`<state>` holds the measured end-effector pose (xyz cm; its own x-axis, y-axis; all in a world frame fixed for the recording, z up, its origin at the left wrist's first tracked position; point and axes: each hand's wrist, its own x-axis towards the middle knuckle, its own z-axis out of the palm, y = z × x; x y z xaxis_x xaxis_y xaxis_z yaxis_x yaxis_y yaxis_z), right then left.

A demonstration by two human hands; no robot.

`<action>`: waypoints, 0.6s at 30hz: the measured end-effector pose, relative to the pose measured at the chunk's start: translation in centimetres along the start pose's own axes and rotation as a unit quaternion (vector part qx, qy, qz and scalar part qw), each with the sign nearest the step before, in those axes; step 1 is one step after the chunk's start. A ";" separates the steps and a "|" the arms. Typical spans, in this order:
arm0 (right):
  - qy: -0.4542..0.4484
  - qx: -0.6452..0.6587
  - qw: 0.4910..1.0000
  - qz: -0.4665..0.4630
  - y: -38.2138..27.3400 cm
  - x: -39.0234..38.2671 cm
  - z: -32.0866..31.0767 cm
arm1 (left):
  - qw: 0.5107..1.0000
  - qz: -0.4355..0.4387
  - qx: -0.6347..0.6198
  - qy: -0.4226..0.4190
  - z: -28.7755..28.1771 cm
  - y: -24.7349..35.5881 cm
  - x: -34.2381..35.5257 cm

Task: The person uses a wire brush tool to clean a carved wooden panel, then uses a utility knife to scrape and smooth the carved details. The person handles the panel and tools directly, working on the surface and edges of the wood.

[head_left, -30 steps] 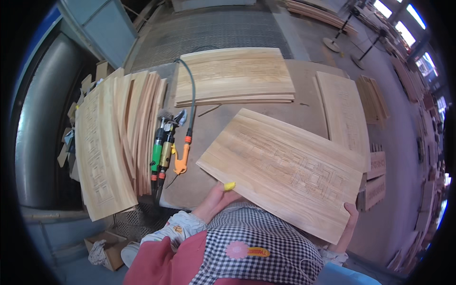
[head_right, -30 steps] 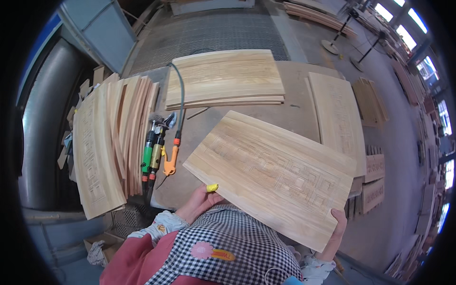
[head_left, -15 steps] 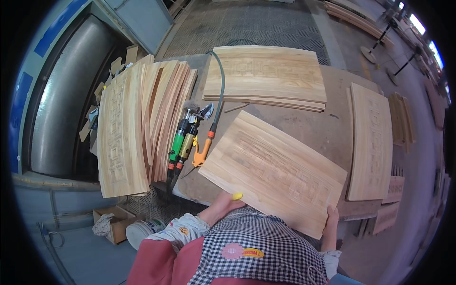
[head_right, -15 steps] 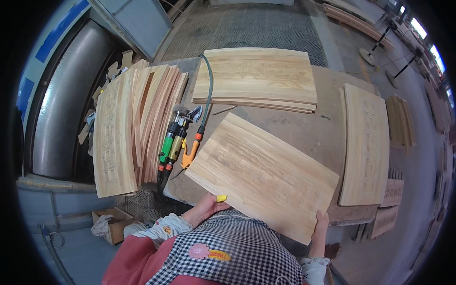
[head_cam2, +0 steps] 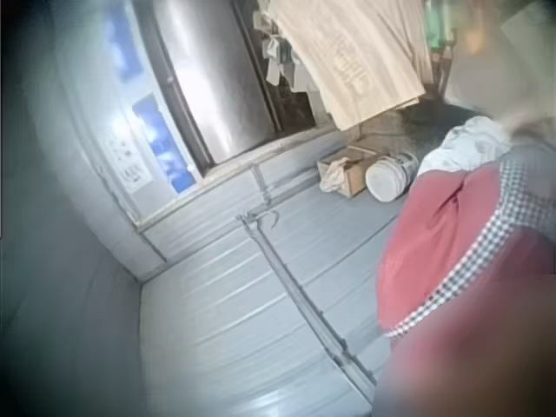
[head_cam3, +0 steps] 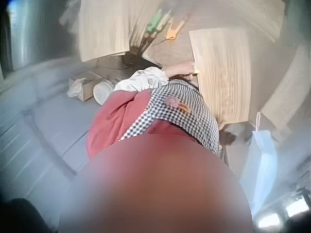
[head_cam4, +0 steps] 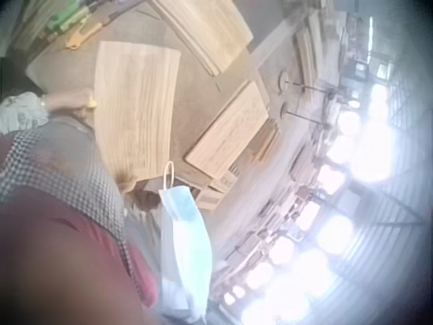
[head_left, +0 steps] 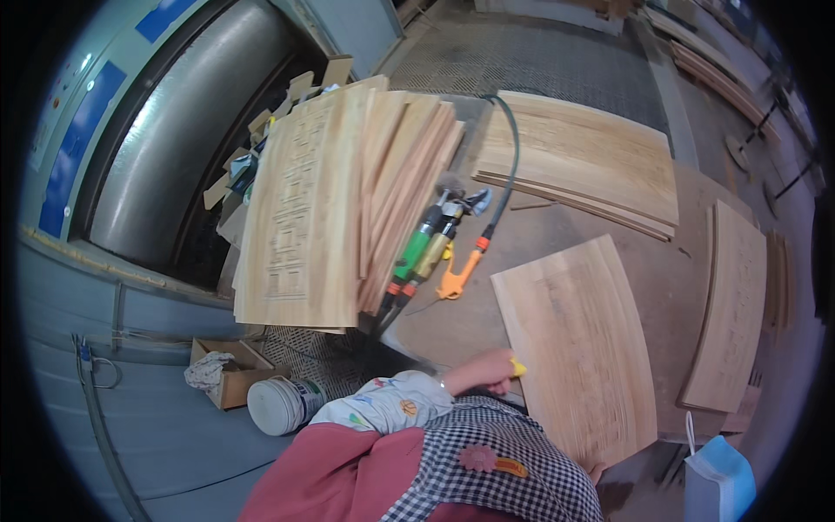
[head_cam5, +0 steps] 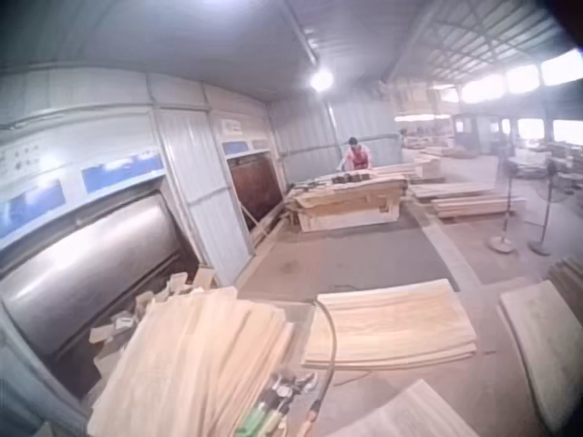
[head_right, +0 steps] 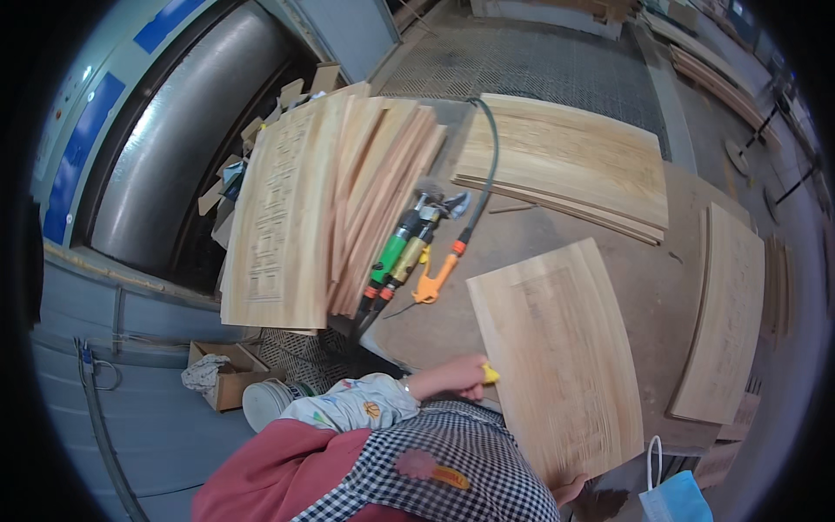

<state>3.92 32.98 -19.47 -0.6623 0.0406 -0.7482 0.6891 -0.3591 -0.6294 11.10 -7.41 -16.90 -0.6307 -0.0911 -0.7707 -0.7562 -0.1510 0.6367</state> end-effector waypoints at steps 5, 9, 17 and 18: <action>0.220 -0.167 0.956 -0.102 8.5 0.9 1.2 | 0.975 0.150 0.054 -0.156 -2.7 -3.0 -8.6; 0.350 -0.496 0.769 -0.200 9.9 -1.1 4.9 | 0.986 0.141 0.034 -0.087 -9.8 -11.9 -14.9; -0.043 -0.561 0.698 -0.443 15.1 -8.4 19.4 | 0.924 0.025 -0.321 0.208 -22.6 -34.9 -26.7; -0.096 -0.573 0.681 -0.447 15.7 -9.6 22.6 | 0.902 0.044 -0.342 0.259 -23.2 -35.9 -28.6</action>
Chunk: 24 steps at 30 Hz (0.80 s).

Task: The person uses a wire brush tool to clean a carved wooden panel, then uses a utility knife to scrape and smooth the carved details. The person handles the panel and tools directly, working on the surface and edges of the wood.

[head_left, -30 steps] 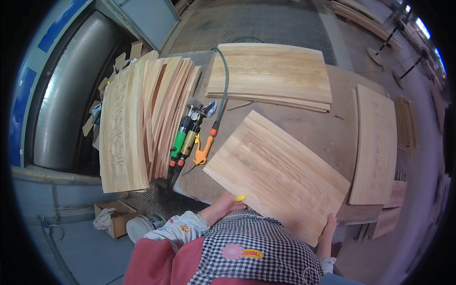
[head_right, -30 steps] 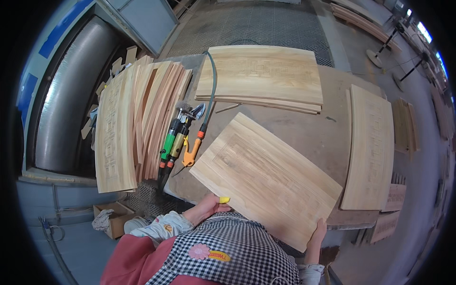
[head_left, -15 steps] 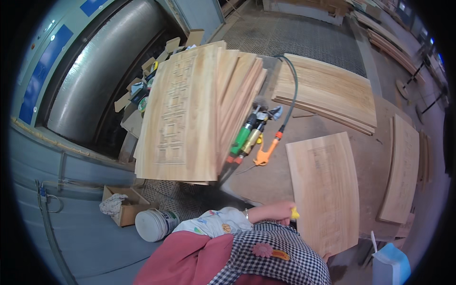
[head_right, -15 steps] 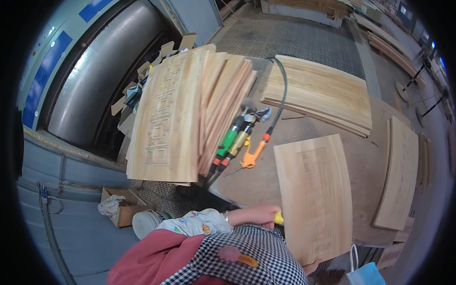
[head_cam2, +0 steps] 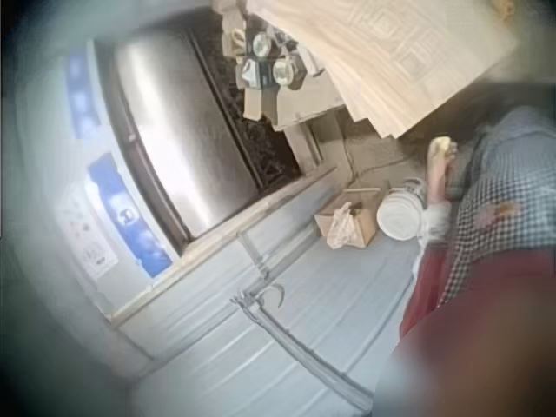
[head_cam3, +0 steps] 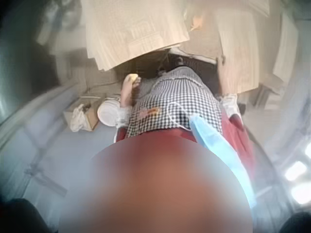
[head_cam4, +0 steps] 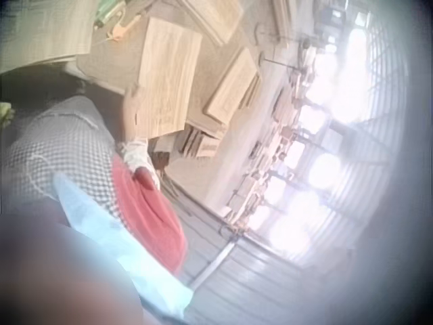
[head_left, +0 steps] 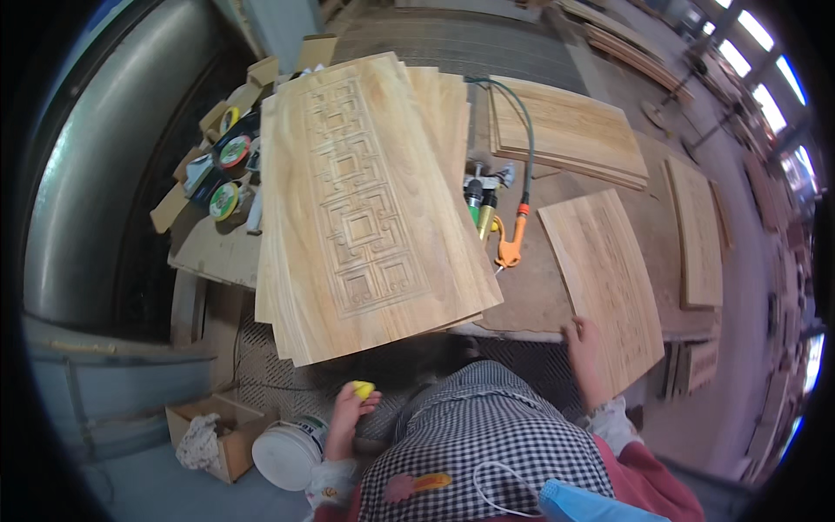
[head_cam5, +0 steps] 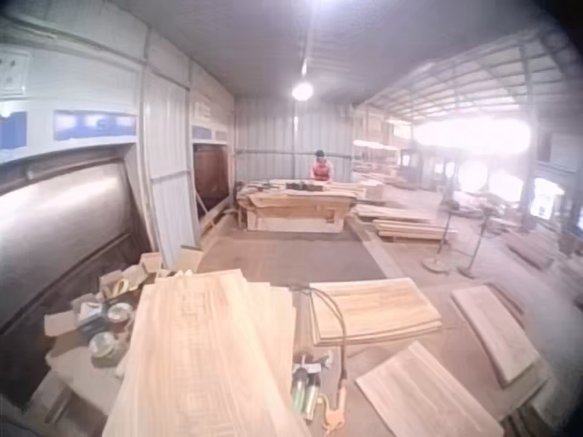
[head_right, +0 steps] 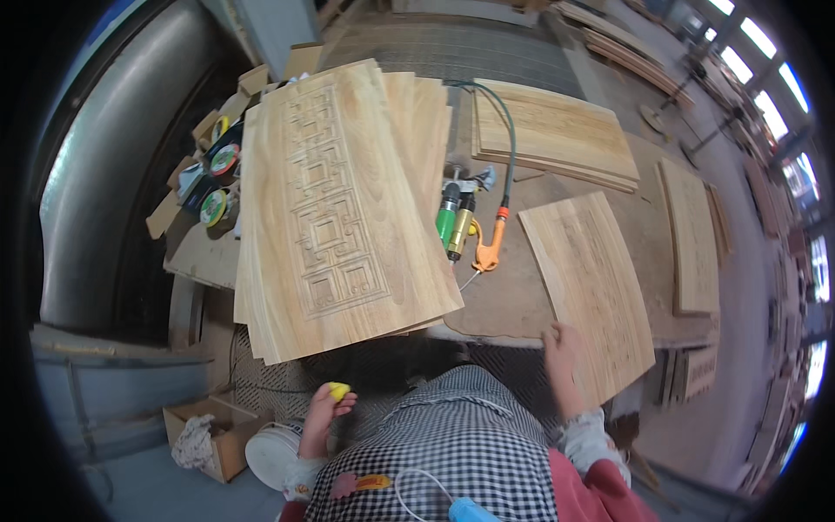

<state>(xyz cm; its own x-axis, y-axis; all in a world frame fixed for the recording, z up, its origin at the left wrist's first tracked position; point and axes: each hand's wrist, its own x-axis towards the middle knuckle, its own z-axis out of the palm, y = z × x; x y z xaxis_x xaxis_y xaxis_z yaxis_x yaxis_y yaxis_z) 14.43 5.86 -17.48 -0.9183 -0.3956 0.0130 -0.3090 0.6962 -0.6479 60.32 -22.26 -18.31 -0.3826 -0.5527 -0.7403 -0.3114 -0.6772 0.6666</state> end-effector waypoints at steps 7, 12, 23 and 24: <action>-0.038 -0.033 0.993 -0.105 -6.9 8.4 7.2 | 0.968 0.074 -0.127 0.204 -4.8 -0.6 -2.5; -0.034 0.068 0.994 -0.078 -14.1 15.3 12.2 | 0.970 -0.002 -0.139 0.198 -1.5 0.0 -6.5; -0.056 0.134 0.986 0.077 -18.5 28.0 19.3 | 0.982 -0.030 -0.013 0.184 3.3 7.1 -5.0; -0.056 0.113 0.989 0.075 -19.6 27.7 19.0 | 0.983 -0.035 0.003 0.180 3.1 6.6 -4.5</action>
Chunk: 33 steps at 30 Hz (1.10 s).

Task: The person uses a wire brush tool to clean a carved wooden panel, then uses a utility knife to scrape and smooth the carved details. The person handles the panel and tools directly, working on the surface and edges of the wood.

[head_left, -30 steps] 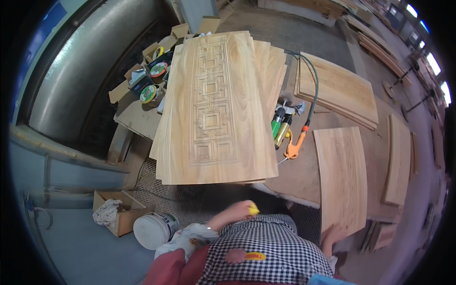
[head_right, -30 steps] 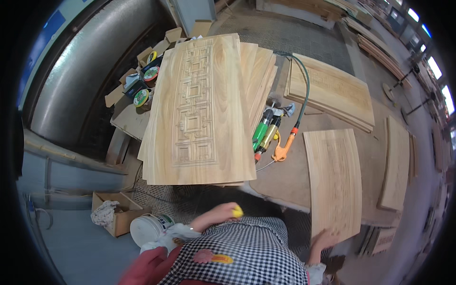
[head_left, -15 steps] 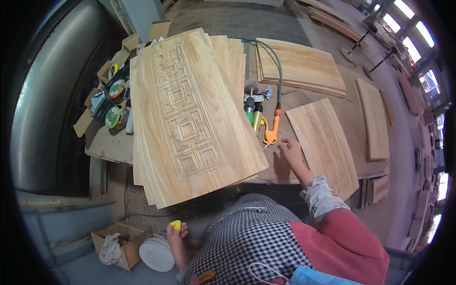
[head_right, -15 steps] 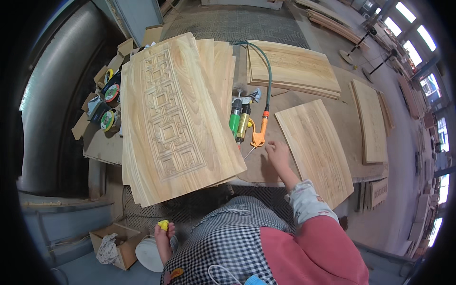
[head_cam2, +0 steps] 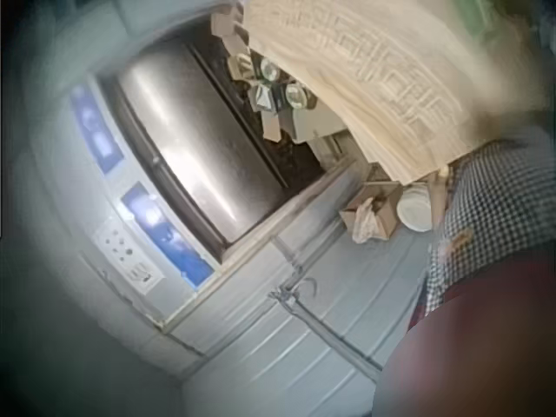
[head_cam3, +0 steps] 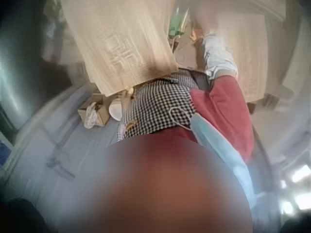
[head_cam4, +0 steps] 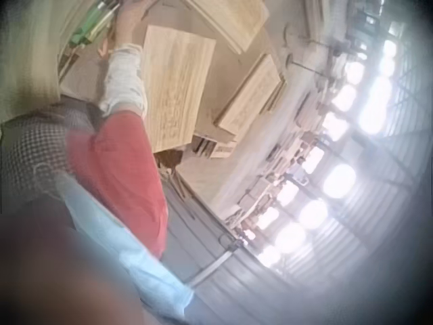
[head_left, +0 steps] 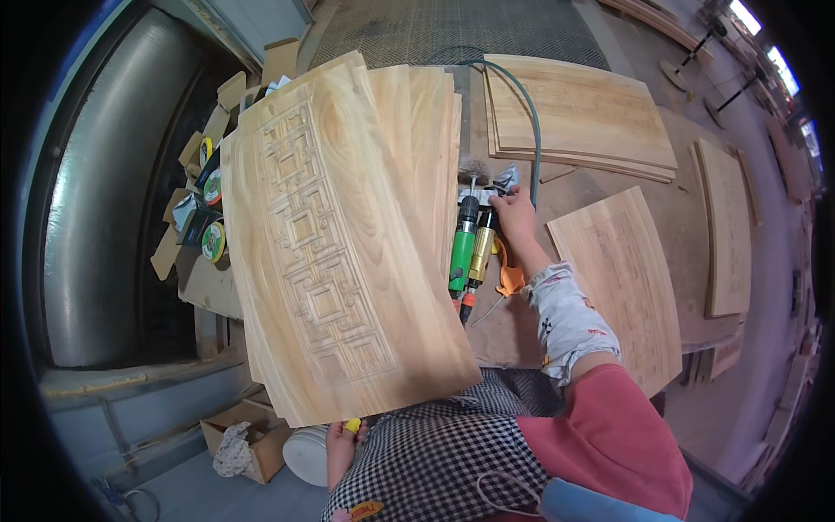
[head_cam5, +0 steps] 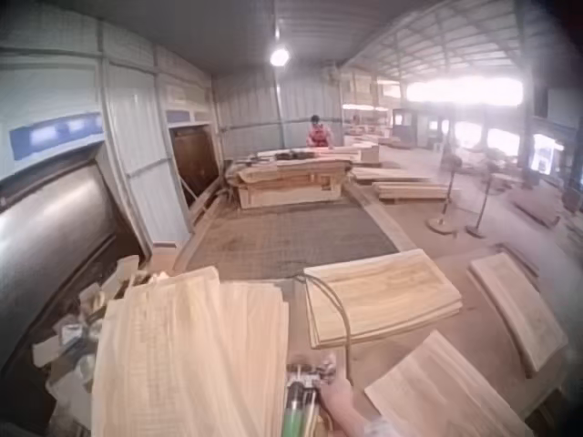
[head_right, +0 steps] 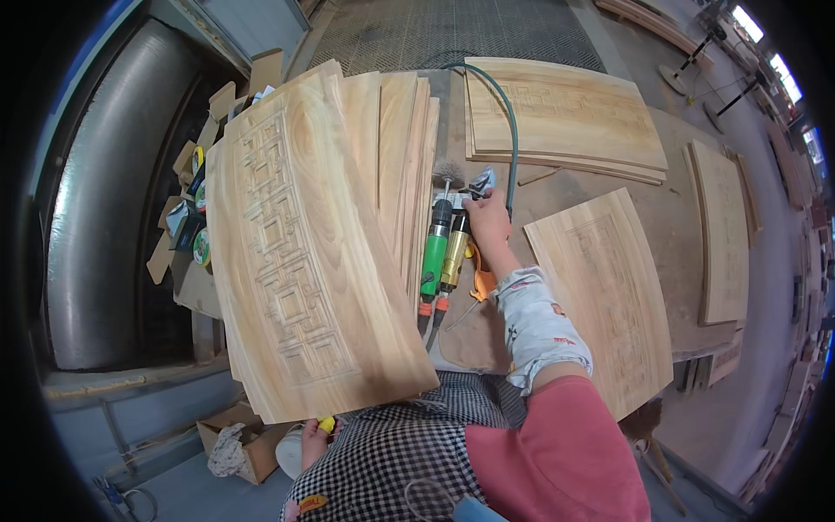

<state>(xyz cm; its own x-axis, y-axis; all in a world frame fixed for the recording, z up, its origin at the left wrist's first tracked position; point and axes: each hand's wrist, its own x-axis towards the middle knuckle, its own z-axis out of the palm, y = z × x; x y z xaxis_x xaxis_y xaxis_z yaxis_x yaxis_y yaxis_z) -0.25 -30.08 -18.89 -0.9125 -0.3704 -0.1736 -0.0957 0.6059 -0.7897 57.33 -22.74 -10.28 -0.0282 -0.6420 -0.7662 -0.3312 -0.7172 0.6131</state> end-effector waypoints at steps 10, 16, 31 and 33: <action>-0.060 0.273 0.959 0.047 2.6 0.8 -3.3 | 0.980 0.095 0.081 0.155 -2.0 6.2 1.5; -0.125 0.592 0.789 0.101 -4.7 -6.5 -11.4 | 0.876 0.371 -0.118 0.286 -8.1 16.1 -1.2; -0.432 0.497 0.743 0.120 -23.9 -36.9 -1.0 | 0.885 0.227 -0.120 -0.389 -0.2 26.9 -1.2; -0.425 0.449 0.778 0.115 -24.4 -37.8 0.2 | 0.890 0.223 -0.114 -0.380 -1.1 26.3 -0.1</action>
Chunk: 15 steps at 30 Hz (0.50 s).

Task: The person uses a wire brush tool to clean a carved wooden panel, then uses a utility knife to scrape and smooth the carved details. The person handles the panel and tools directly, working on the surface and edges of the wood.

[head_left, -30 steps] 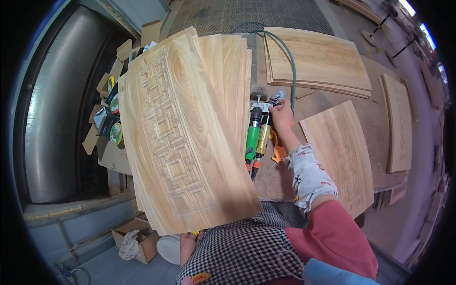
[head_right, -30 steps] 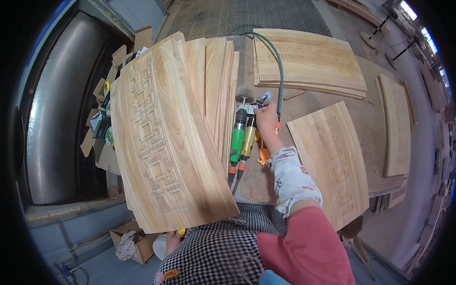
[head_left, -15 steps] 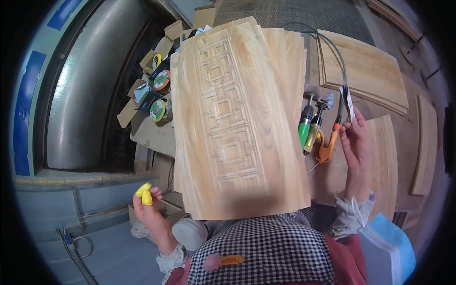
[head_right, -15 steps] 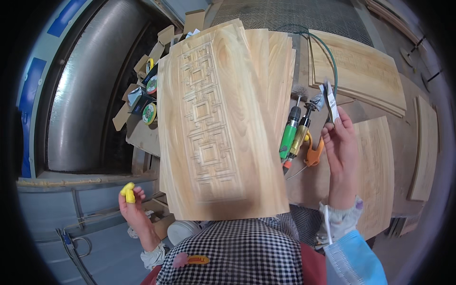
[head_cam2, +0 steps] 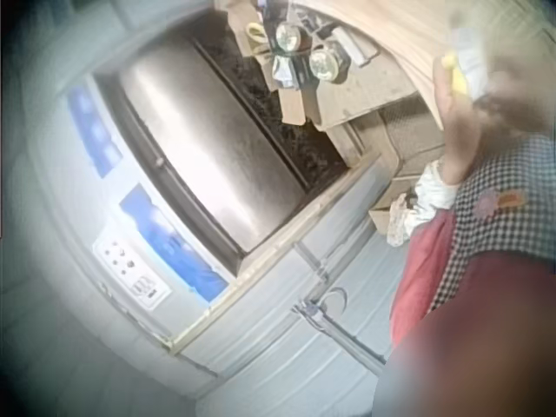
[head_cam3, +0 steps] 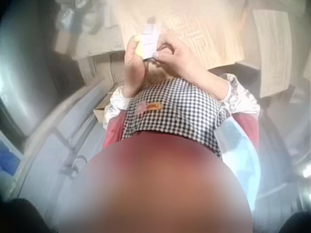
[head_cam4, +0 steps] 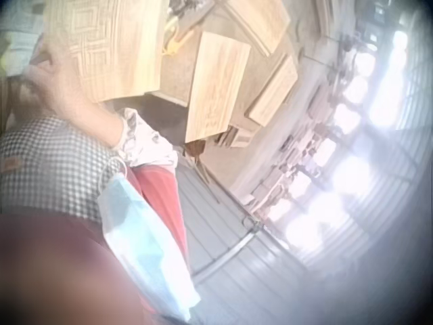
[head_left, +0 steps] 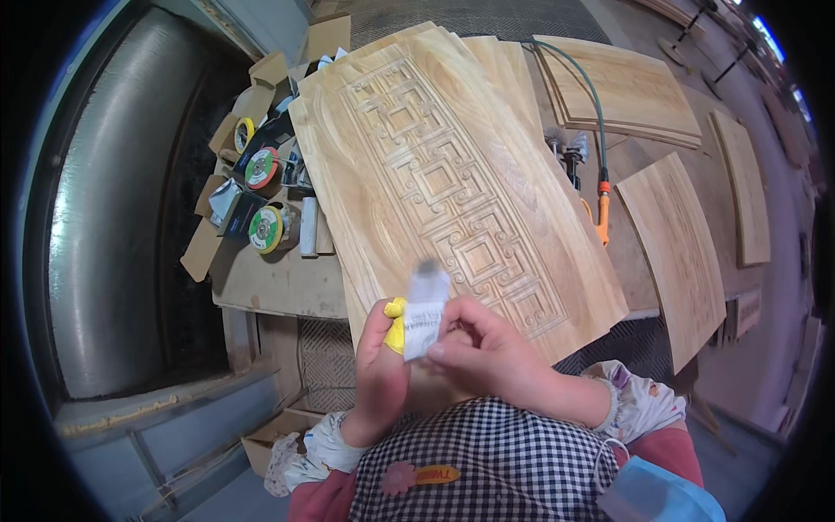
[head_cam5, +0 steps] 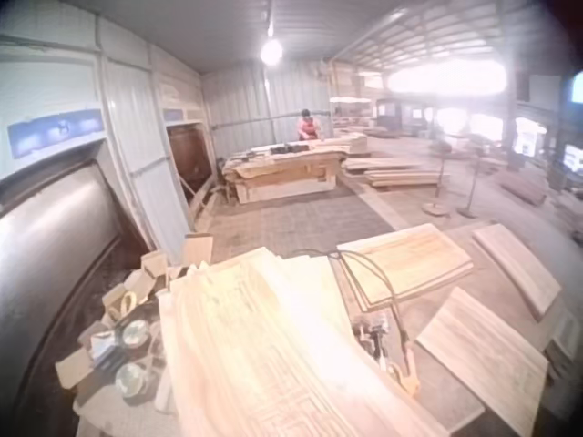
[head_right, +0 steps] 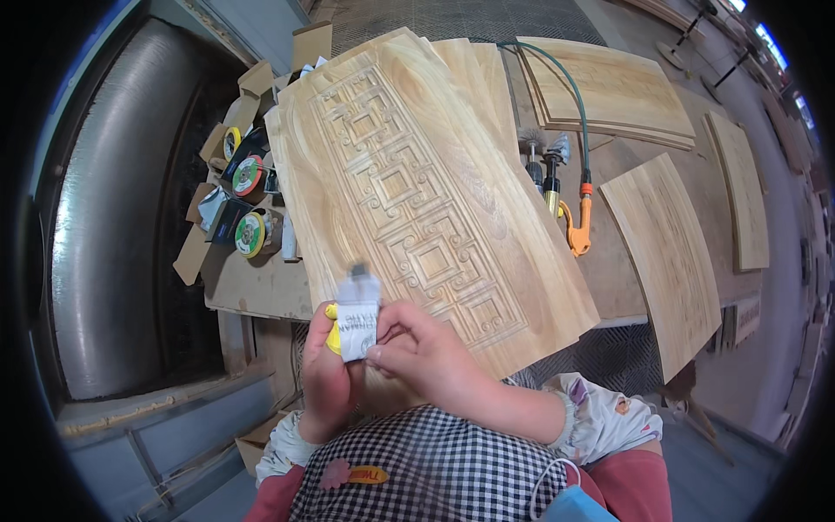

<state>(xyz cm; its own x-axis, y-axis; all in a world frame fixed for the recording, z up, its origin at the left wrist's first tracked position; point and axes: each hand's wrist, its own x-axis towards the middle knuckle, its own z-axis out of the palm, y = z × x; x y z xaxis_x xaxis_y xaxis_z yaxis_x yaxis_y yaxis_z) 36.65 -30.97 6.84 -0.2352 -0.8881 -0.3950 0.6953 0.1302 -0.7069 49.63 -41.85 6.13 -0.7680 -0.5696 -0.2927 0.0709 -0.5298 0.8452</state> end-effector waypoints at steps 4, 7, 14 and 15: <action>0.062 -0.110 0.990 0.062 0.4 0.6 0.9 | 0.995 0.009 0.101 0.005 -0.3 -0.2 0.1; 0.087 -0.018 0.995 0.036 1.6 0.6 0.8 | 0.979 0.012 0.201 0.010 -0.7 -0.5 0.5; 0.102 0.067 0.991 -0.058 0.5 -0.2 -1.9 | 0.880 0.176 0.440 0.039 -1.1 -3.2 0.3; 0.113 0.057 0.990 -0.069 0.8 -0.4 -1.8 | 0.899 0.145 0.410 0.052 -0.7 -2.8 0.4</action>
<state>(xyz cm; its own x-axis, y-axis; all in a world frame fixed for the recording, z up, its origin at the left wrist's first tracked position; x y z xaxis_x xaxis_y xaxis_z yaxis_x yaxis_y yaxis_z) 36.06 -29.72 5.36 -0.4705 -0.7704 -0.4302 0.7146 -0.0467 -0.6980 49.59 -41.01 3.30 -0.7263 -0.6873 -0.0105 -0.2674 0.2684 0.9254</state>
